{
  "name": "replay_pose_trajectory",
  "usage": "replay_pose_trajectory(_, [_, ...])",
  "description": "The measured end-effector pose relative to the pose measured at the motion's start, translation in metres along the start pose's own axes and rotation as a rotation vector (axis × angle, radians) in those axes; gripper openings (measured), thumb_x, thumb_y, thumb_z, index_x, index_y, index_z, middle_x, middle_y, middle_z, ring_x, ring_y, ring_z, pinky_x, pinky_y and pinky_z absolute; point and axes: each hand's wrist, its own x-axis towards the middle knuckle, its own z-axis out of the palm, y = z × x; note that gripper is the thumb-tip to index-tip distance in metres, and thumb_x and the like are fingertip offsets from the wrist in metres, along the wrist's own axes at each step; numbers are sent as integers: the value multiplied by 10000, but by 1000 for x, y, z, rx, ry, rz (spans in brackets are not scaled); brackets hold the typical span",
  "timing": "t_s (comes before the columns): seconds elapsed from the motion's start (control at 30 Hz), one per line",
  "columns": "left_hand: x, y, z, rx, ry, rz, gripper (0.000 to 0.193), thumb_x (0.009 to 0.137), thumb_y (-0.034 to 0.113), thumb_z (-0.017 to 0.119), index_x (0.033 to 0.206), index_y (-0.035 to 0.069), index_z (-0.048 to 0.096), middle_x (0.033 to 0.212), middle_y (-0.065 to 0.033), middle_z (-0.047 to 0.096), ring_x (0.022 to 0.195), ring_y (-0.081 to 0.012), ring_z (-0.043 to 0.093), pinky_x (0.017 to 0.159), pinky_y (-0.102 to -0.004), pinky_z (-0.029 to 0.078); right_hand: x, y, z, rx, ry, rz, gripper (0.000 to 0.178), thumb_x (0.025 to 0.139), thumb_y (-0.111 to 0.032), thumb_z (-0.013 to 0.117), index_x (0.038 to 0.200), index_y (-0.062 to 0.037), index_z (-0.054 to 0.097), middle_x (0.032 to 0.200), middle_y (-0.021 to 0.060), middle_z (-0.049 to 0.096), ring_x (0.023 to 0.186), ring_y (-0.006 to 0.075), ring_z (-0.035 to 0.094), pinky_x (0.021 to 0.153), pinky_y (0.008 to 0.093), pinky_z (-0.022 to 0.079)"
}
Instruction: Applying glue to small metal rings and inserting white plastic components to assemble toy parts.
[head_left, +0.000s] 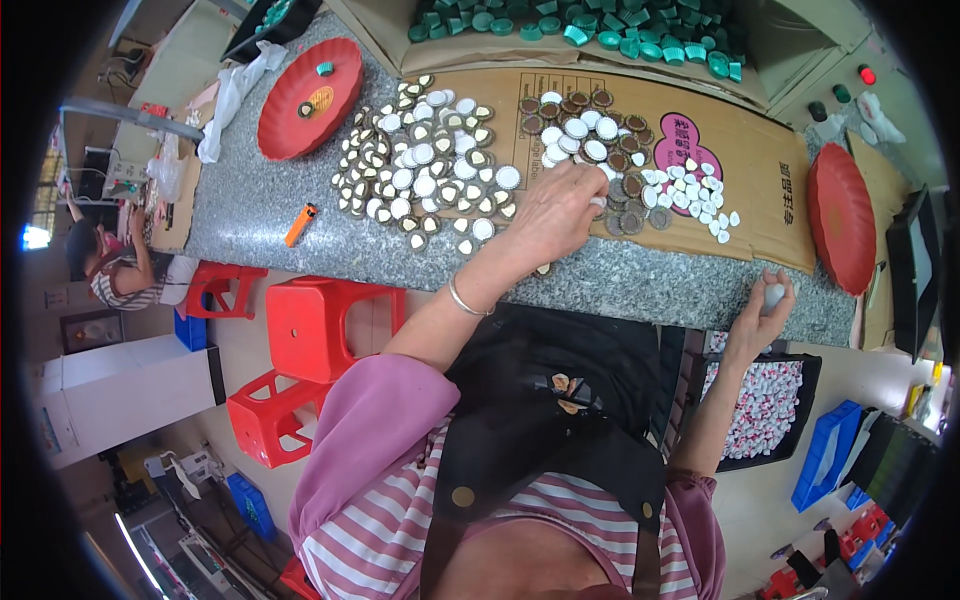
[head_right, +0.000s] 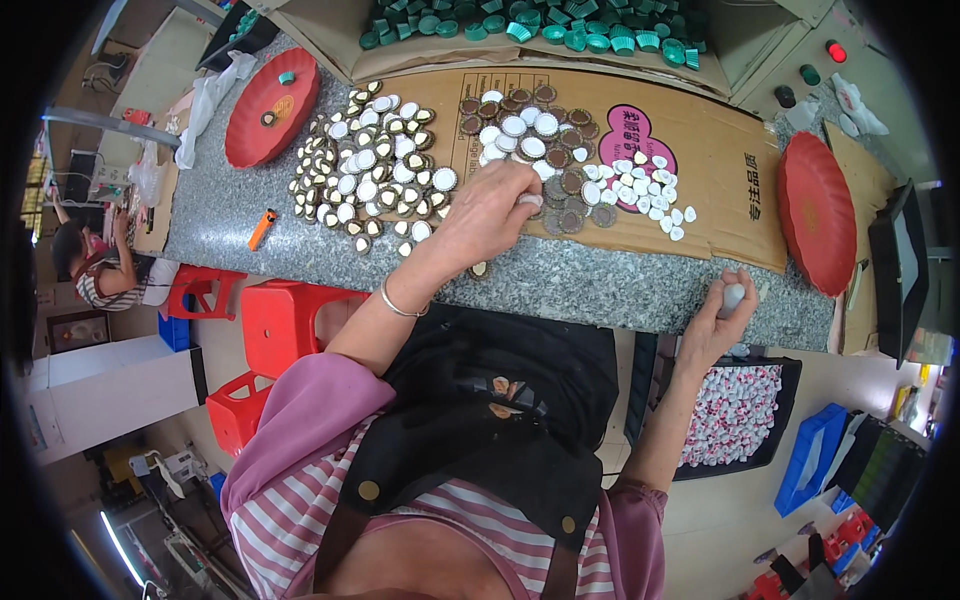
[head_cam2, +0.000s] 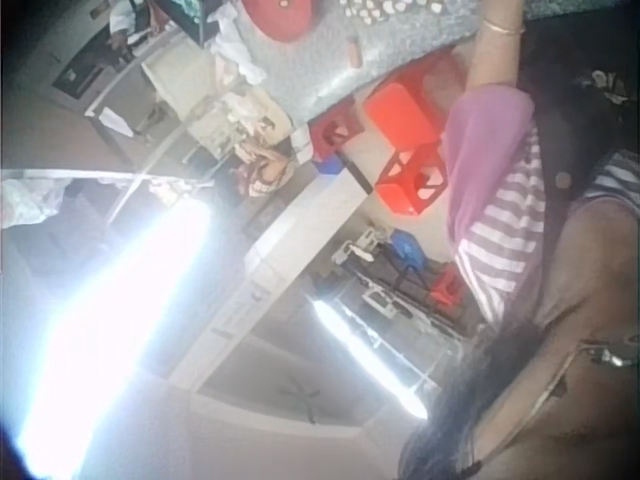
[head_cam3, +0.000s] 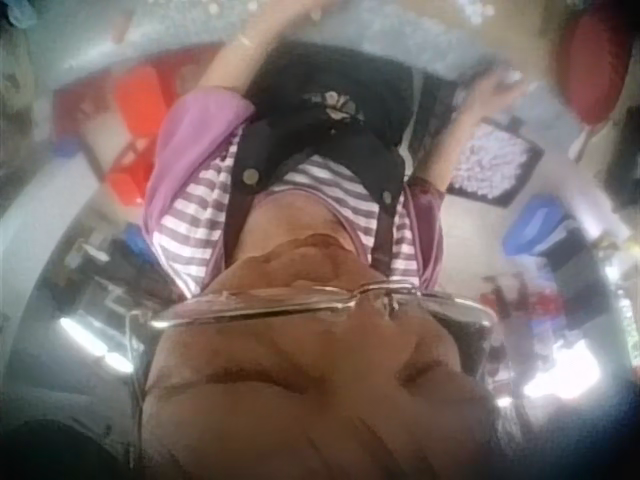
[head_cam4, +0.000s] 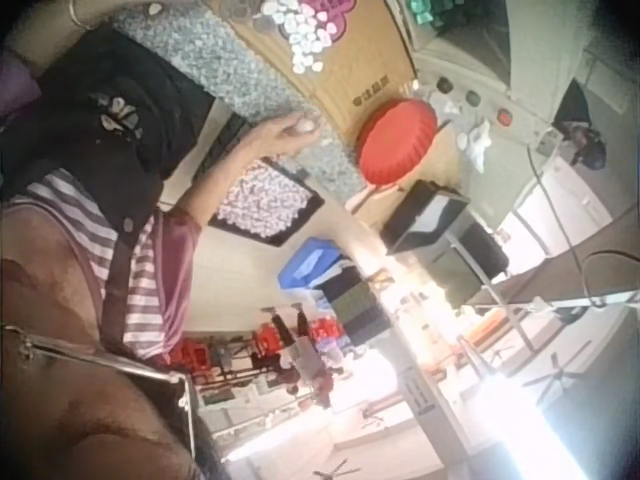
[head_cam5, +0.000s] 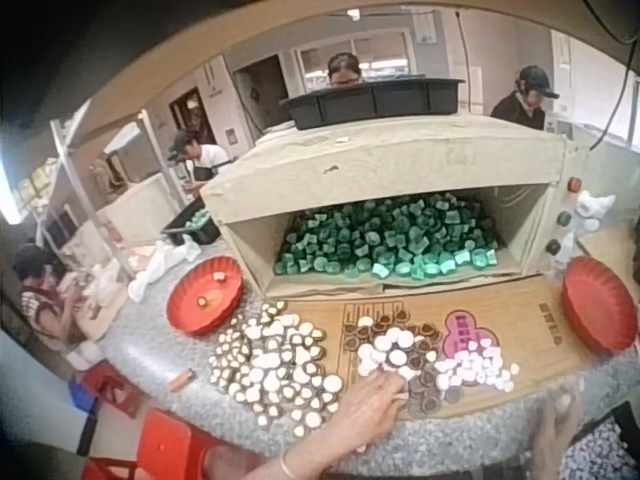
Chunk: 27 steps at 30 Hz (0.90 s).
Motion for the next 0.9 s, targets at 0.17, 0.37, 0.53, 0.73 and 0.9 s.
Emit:
replay_pose_trajectory(0.17, [-16, 4, -9, -494, 21, -45, 130, 727, -36, 606, 840, 29, 593, 837, -75, 562, 811, -230, 567, 701, -331, 460, -29, -62, 32, 424, -243, 163, 181, 868, -49, 504, 1039, -21, 451, 911, 80, 513, 770, 155, 575, 558, 254, 524])
replay_pose_trajectory(0.37, [-39, 10, -29, -845, -93, -47, 166, 737, -89, 590, 815, 36, 667, 944, -40, 531, 840, -122, 554, 750, -248, 470, -44, -97, 83, 674, -807, 557, 278, 815, -88, 605, 1057, -27, 483, 856, 53, 577, 676, 85, 544, 448, 183, 413])
replay_pose_trajectory(0.53, [-51, 1, -34, -930, -172, -53, 206, 752, -107, 567, 900, 10, 652, 995, -78, 549, 886, -119, 532, 721, -242, 463, -54, -104, 100, 644, -877, 554, 323, 776, -55, 654, 1057, -32, 496, 801, 26, 579, 605, 57, 526, 424, 175, 393])
replay_pose_trajectory(0.73, [-78, 12, -6, -1250, 143, -342, 301, 797, -76, 561, 1095, -32, 537, 945, -56, 546, 821, -94, 536, 705, -219, 461, -70, -109, 110, 674, -645, 617, 269, 782, -50, 653, 1010, -50, 510, 766, 1, 574, 607, 54, 529, 411, 173, 378])
replay_pose_trajectory(0.9, [-67, 7, -31, -932, 86, -271, 200, 800, -53, 551, 980, 0, 619, 848, -51, 571, 739, -101, 553, 645, -228, 468, -66, -109, 106, 452, -693, 385, 219, 784, -54, 656, 966, -51, 534, 781, -12, 590, 639, 29, 514, 480, 160, 394])
